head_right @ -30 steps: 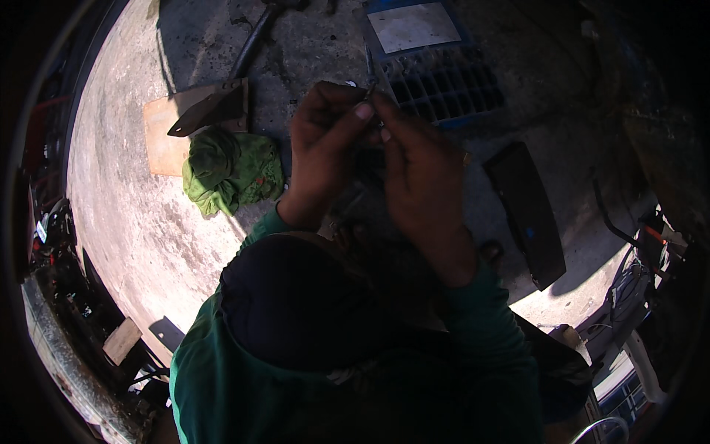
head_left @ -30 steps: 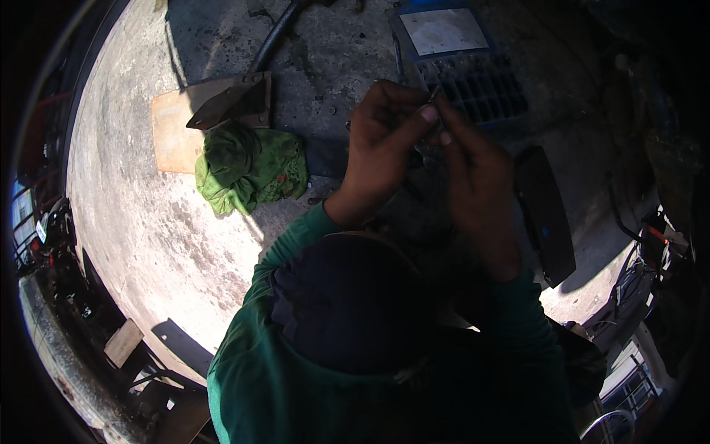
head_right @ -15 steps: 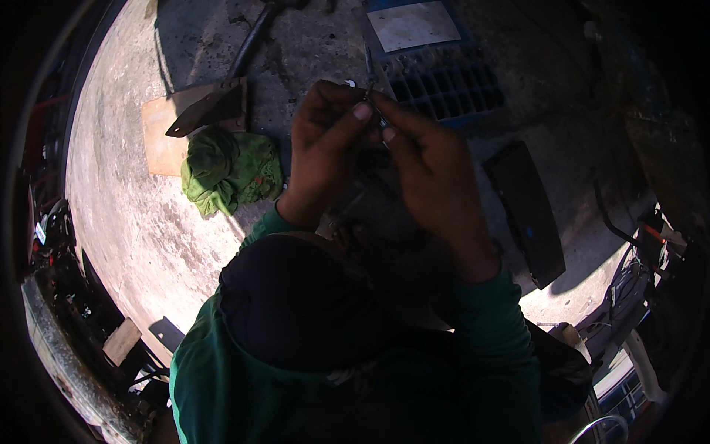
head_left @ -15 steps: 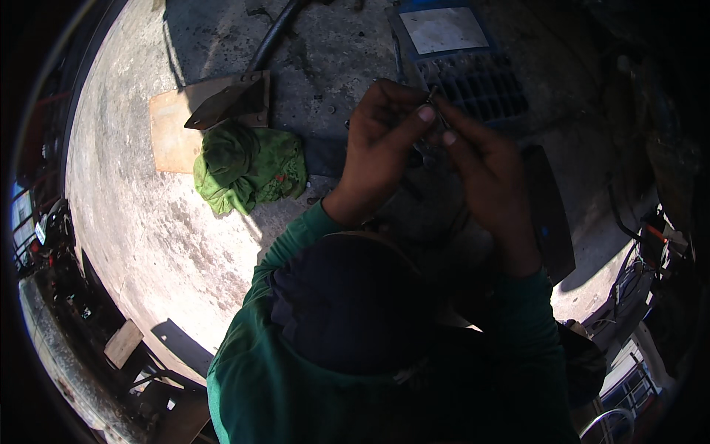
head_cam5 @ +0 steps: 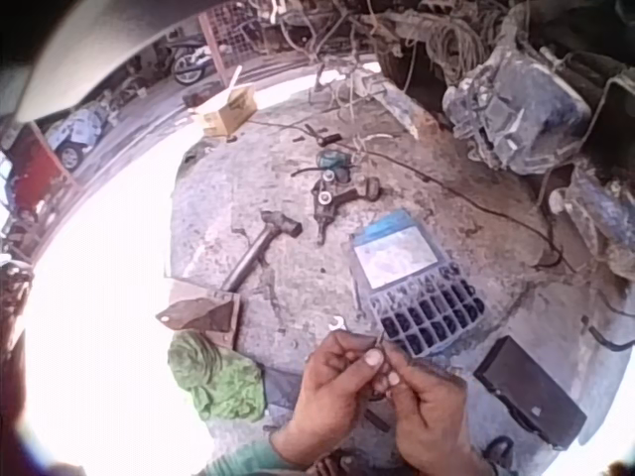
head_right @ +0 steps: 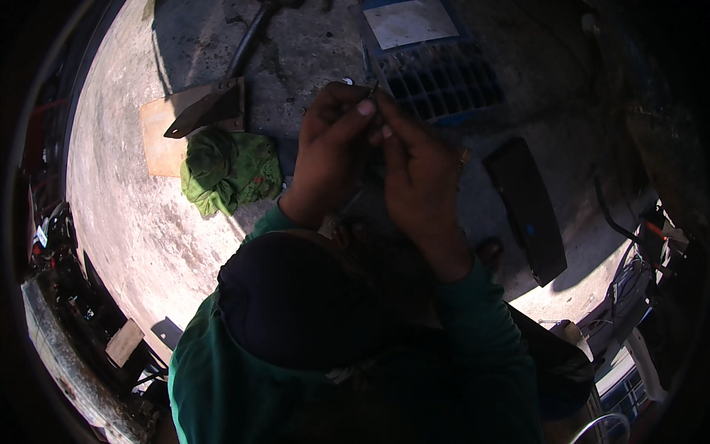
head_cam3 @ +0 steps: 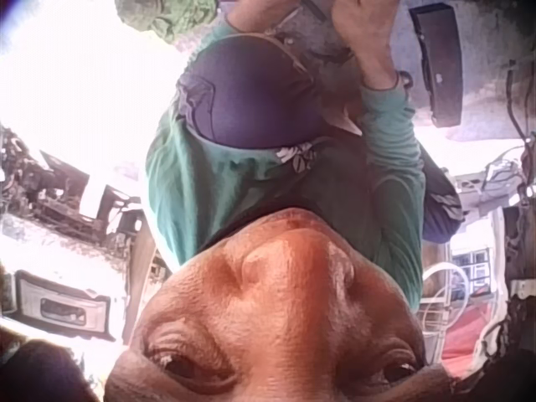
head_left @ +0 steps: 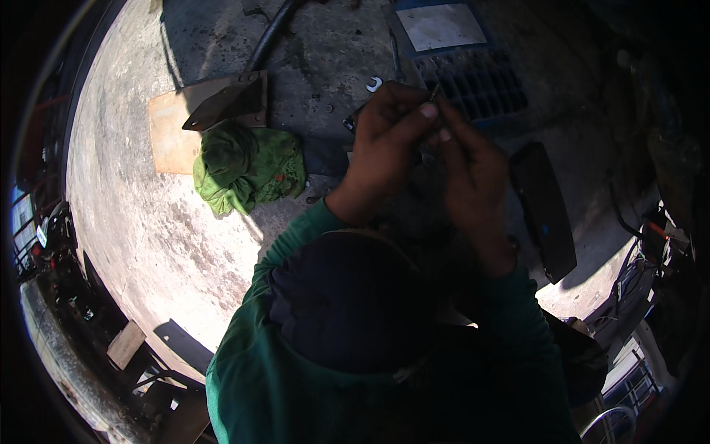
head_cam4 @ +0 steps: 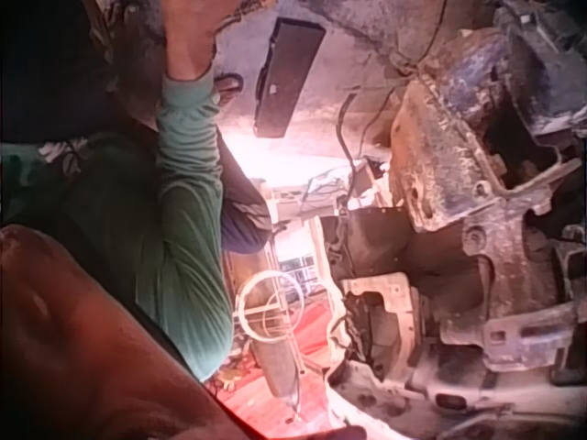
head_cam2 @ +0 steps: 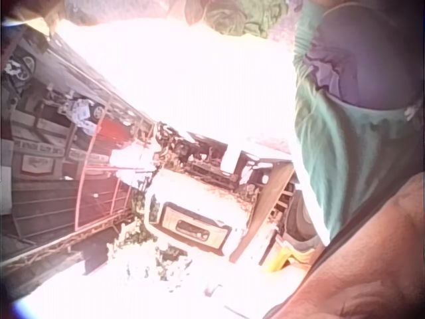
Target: The person assembles a brass valve by hand, inserting a small metal pin and tightening a nut. They then use a wrench to secure the nut on the valve.
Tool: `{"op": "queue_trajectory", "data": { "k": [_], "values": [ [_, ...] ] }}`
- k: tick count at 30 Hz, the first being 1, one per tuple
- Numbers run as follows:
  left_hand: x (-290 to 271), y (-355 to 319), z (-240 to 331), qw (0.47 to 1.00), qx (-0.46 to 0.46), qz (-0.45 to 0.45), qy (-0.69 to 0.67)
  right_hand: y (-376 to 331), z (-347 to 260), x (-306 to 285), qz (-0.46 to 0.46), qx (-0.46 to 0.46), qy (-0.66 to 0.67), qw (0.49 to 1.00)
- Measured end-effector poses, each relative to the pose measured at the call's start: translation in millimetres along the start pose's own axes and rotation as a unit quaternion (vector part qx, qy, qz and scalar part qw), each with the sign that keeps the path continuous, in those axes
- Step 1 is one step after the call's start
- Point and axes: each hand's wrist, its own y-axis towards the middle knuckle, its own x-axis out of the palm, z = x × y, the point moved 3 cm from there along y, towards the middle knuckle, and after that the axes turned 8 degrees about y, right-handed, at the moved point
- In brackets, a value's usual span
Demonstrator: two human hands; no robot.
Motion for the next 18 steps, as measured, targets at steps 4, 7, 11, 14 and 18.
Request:
{"op": "queue_trajectory", "data": {
  "k": [4,7,11,14,18],
  "values": [
    [0.1,1.3,7.9,0.999,-0.031,-0.009,0.034,4.1,-6.3,-9.2,-0.027,-0.044,-0.104,0.993],
    [-4.9,4.9,6.5,0.999,-0.014,-0.028,0.026,6.6,-9.4,-13.6,-0.039,-0.067,-0.148,0.986],
    [-9.6,7.6,6.6,0.999,-0.011,-0.034,0.014,9.5,-15.4,-18.0,-0.058,-0.062,-0.175,0.981],
    [-8.1,6.2,4.0,1.0,-0.01,-0.017,0.022,9.3,-15.9,-18.1,-0.054,-0.057,-0.16,0.984],
    [0.0,3.5,-5.0,0.996,-0.004,0.002,-0.092,7.9,-13.8,-11.6,-0.025,-0.085,-0.122,0.989]
  ]
}}
